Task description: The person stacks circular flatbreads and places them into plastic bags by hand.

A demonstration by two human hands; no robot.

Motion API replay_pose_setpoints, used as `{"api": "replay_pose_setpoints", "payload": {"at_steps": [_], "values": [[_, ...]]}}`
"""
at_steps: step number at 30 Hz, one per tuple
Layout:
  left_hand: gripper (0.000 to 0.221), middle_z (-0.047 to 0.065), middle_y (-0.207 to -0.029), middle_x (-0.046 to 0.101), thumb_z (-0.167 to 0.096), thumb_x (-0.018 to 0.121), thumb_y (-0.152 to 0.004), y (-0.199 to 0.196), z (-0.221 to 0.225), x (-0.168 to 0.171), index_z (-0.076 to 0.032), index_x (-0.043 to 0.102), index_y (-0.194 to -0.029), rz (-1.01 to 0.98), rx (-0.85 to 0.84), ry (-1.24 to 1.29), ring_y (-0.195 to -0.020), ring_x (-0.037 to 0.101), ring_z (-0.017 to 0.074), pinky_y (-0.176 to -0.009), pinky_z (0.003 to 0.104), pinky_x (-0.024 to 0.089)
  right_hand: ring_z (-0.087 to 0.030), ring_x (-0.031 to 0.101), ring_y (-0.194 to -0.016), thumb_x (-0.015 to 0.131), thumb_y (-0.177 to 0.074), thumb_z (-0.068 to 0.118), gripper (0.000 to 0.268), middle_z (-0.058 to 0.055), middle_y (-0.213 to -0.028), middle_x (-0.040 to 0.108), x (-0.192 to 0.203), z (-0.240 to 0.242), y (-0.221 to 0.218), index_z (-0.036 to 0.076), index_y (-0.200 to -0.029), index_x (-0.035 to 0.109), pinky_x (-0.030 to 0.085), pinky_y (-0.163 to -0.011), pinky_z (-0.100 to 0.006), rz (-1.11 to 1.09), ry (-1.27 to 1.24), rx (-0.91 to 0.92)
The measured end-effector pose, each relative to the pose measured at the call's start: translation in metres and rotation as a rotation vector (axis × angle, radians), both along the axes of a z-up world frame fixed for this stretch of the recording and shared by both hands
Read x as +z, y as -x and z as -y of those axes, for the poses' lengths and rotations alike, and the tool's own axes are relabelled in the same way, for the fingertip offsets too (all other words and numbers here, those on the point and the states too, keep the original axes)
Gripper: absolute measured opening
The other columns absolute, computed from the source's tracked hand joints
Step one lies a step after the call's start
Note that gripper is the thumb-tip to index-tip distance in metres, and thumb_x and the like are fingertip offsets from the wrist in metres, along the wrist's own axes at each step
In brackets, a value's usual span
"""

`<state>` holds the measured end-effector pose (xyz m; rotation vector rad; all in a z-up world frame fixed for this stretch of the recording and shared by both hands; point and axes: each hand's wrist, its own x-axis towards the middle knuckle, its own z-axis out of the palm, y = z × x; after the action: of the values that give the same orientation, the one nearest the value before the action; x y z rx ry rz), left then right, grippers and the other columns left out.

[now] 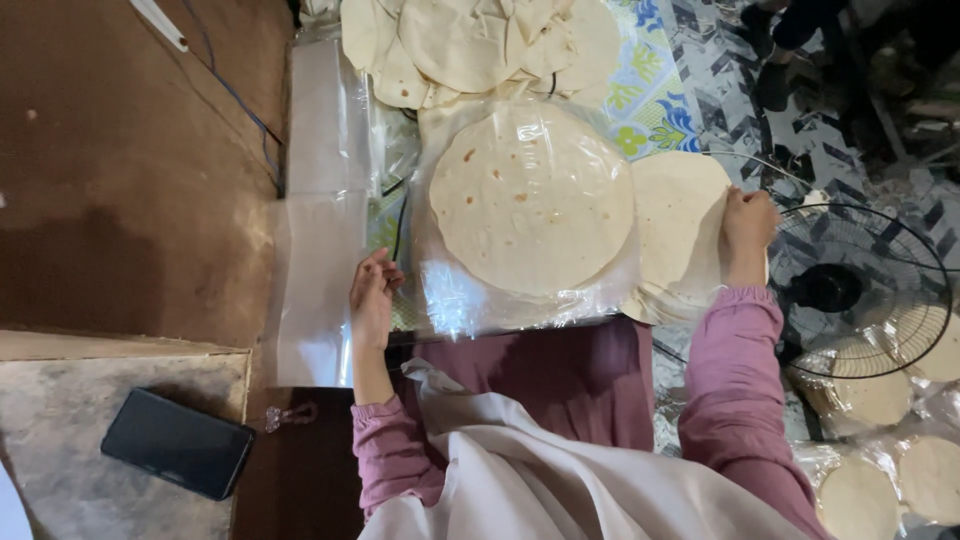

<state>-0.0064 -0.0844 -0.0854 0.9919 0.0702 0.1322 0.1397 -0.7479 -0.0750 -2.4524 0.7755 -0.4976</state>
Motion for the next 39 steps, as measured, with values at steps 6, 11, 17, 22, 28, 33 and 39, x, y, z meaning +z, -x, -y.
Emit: {"api": "replay_pose_setpoints", "payload": {"at_steps": [6,11,17,22,28,33,39], "values": [[0.039,0.004,-0.113,0.061,-0.025,0.056,-0.108,0.004,0.001,0.002,-0.004,0.056,-0.140,0.013,0.004,0.002,-0.101,0.061,0.0154,-0.099,0.034,0.049,-0.052,0.062,-0.113,0.040,-0.112,0.027,0.044,-0.036,-0.112,0.065,-0.166,0.156,-0.082,-0.005,-0.112,0.070,0.050,-0.096,-0.054,-0.034,0.063,0.452],[0.038,0.004,-0.113,0.060,-0.025,0.054,-0.108,0.004,0.004,0.005,-0.004,0.056,-0.140,0.017,-0.005,0.012,-0.102,0.061,0.0147,-0.099,0.034,0.049,-0.044,0.069,-0.091,0.061,-0.100,0.021,0.026,-0.028,-0.098,0.071,-0.071,0.079,-0.052,0.002,-0.103,0.078,0.054,-0.082,-0.049,0.080,0.291,0.322],[0.040,0.005,-0.113,0.060,-0.026,0.055,-0.108,0.003,0.002,0.003,-0.003,0.055,-0.140,0.006,0.005,0.014,-0.102,0.061,0.0153,-0.098,0.034,0.049,-0.030,0.070,-0.081,0.075,-0.096,0.023,0.022,-0.021,-0.088,0.074,-0.043,0.053,-0.039,0.002,-0.101,0.078,0.054,-0.074,-0.043,0.176,-0.028,0.215],[0.040,0.004,-0.113,0.060,-0.026,0.054,-0.108,0.004,0.005,0.004,-0.004,0.055,-0.140,0.004,0.007,-0.005,-0.102,0.060,0.0151,-0.099,0.034,0.049,-0.014,0.064,-0.077,0.072,-0.101,0.036,0.034,-0.009,-0.094,0.075,-0.018,0.044,-0.018,0.003,-0.105,0.077,0.048,-0.072,-0.036,0.013,-0.730,0.165],[0.039,0.005,-0.113,0.059,-0.026,0.054,-0.108,0.003,0.006,0.000,-0.003,0.055,-0.140,0.014,0.031,-0.003,-0.102,0.060,0.0156,-0.099,0.035,0.049,-0.036,0.069,-0.084,0.077,-0.097,0.021,0.025,-0.027,-0.096,0.074,0.026,-0.005,0.012,-0.001,-0.110,0.077,0.052,-0.076,-0.046,0.179,0.030,0.177],[0.038,0.006,-0.112,0.061,-0.025,0.055,-0.107,0.002,0.005,-0.005,-0.002,0.057,-0.137,0.008,0.016,0.000,-0.102,0.061,0.0159,-0.099,0.035,0.050,-0.041,0.069,-0.085,0.078,-0.096,0.010,0.018,-0.027,-0.092,0.072,0.044,-0.023,0.019,-0.005,-0.104,0.072,0.053,-0.078,-0.047,0.323,0.233,0.204],[0.039,0.005,-0.114,0.060,-0.027,0.056,-0.108,0.007,0.004,-0.002,-0.003,0.057,-0.138,0.044,0.011,0.046,-0.104,0.059,0.0158,-0.100,0.035,0.048,-0.049,0.066,-0.100,0.081,-0.100,0.022,0.023,-0.021,-0.102,0.075,0.012,0.022,0.013,0.001,-0.100,0.072,0.049,-0.070,-0.045,0.097,-0.613,0.134]]}}
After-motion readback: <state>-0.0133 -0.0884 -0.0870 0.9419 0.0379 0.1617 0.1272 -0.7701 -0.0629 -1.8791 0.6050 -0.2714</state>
